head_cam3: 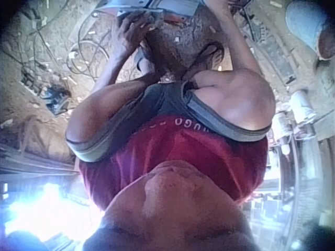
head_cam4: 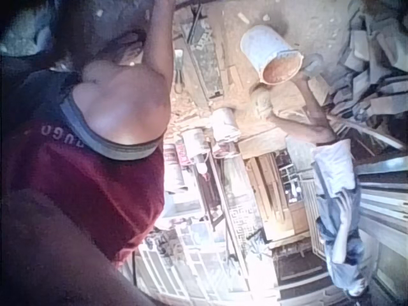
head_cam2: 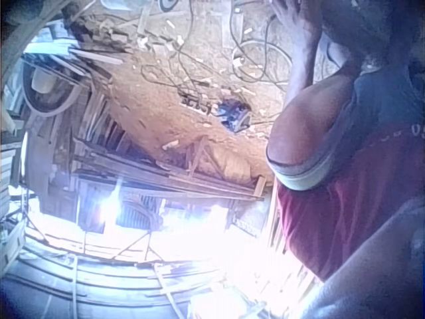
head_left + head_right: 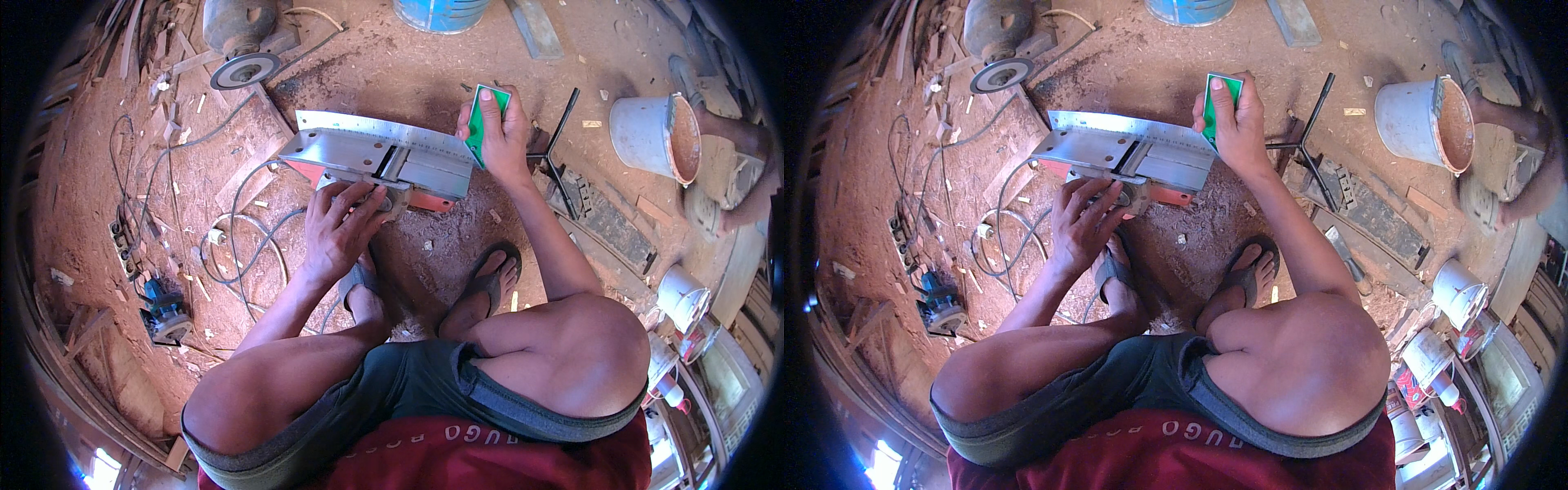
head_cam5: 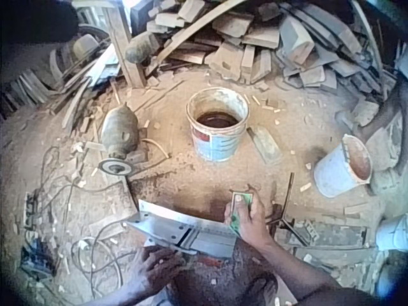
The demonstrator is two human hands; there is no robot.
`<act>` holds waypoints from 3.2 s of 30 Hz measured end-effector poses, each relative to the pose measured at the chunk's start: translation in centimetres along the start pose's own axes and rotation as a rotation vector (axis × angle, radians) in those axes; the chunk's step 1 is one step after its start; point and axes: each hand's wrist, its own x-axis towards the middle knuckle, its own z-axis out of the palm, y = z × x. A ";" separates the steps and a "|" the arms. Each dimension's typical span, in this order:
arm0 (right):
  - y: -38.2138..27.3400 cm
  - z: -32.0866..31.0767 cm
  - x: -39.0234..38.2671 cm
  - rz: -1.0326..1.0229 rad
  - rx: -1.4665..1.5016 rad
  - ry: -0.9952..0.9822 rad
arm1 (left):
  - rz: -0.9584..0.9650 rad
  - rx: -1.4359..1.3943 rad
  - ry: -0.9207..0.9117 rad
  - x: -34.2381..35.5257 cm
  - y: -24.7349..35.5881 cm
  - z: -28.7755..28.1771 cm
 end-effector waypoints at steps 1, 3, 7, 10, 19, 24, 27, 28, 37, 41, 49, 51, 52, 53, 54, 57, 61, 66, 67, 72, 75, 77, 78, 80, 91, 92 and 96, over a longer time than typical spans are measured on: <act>0.0 -0.1 0.0 -0.004 0.000 0.000 | 0.000 -0.004 -0.001 0.0 0.0 0.0; 0.1 -0.3 0.0 -0.011 -0.001 0.000 | 0.004 -0.009 0.002 0.1 0.0 0.1; 0.2 -0.2 0.0 -0.003 0.000 0.002 | 0.004 -0.006 0.005 0.1 0.0 0.1; 0.0 -0.1 0.1 -0.006 -0.003 0.004 | -0.002 -0.010 0.008 0.2 0.1 0.0; 0.0 -0.1 0.1 -0.011 -0.014 0.010 | -0.008 -0.003 0.003 0.1 0.1 0.1; 0.0 0.0 0.0 -0.020 -0.003 0.013 | -0.003 0.000 -0.003 0.1 0.0 0.1; 0.0 0.0 0.1 -0.018 0.001 0.010 | 0.002 0.006 -0.001 0.1 0.0 0.1; 0.0 0.0 0.1 -0.010 0.007 0.007 | 0.001 0.006 -0.002 0.1 0.0 0.0; 0.3 -0.2 0.1 0.002 0.004 -0.005 | -0.001 -0.006 -0.001 0.1 -0.1 0.0; 0.3 -0.3 0.1 -0.010 0.014 -0.013 | 0.008 -0.006 0.007 0.2 -0.2 0.2; 0.2 -0.2 0.2 -0.011 0.022 -0.025 | 0.016 -0.001 0.007 0.0 -0.4 0.3; 0.4 -0.5 0.3 -0.027 -0.009 -0.035 | 0.021 0.001 0.009 0.1 -0.4 0.3; 0.4 -0.5 0.2 -0.019 0.001 -0.029 | 0.018 -0.001 0.006 0.1 -0.3 0.2; 0.3 -0.5 0.2 -0.012 0.010 -0.023 | 0.015 -0.003 0.003 0.2 -0.2 0.1; 0.3 -0.4 0.2 -0.004 0.021 -0.018 | 0.017 -0.001 0.007 0.3 -0.2 0.0; 0.3 -0.3 0.1 -0.009 0.001 -0.018 | 0.016 -0.001 0.012 0.3 -0.1 0.1; 0.3 -0.4 0.1 0.000 -0.014 -0.006 | 0.014 -0.013 0.021 0.3 -0.2 0.4; 0.3 -0.3 0.1 0.002 0.012 -0.009 | -0.003 0.000 0.019 0.3 0.0 0.2; 0.2 -0.3 0.0 0.007 0.006 -0.006 | -0.003 -0.002 0.016 0.3 0.0 0.2; 0.3 -0.3 0.1 -0.005 0.013 -0.013 | -0.006 0.001 0.004 0.2 0.0 0.2; 0.3 -0.3 0.1 0.002 0.009 -0.005 | -0.008 -0.001 -0.001 0.1 0.0 0.2; 0.2 -0.3 0.0 0.009 0.011 0.000 | -0.011 -0.001 0.003 0.1 0.1 0.3; 0.2 -0.3 0.0 0.012 0.011 0.003 | -0.010 -0.004 0.003 0.0 0.0 0.3; 0.3 -0.2 0.1 0.002 0.016 -0.004 | -0.009 -0.002 -0.001 -0.1 -0.1 0.3; 0.1 -0.3 0.1 -0.021 -0.028 -0.004 | 0.002 -0.011 0.000 -0.1 -0.2 0.3; 0.0 -0.3 0.1 -0.019 -0.021 -0.003 | 0.002 -0.012 0.001 -0.1 -0.1 0.3; 0.1 -0.3 0.1 -0.027 -0.010 -0.010 | 0.010 -0.006 0.000 -0.1 -0.3 0.3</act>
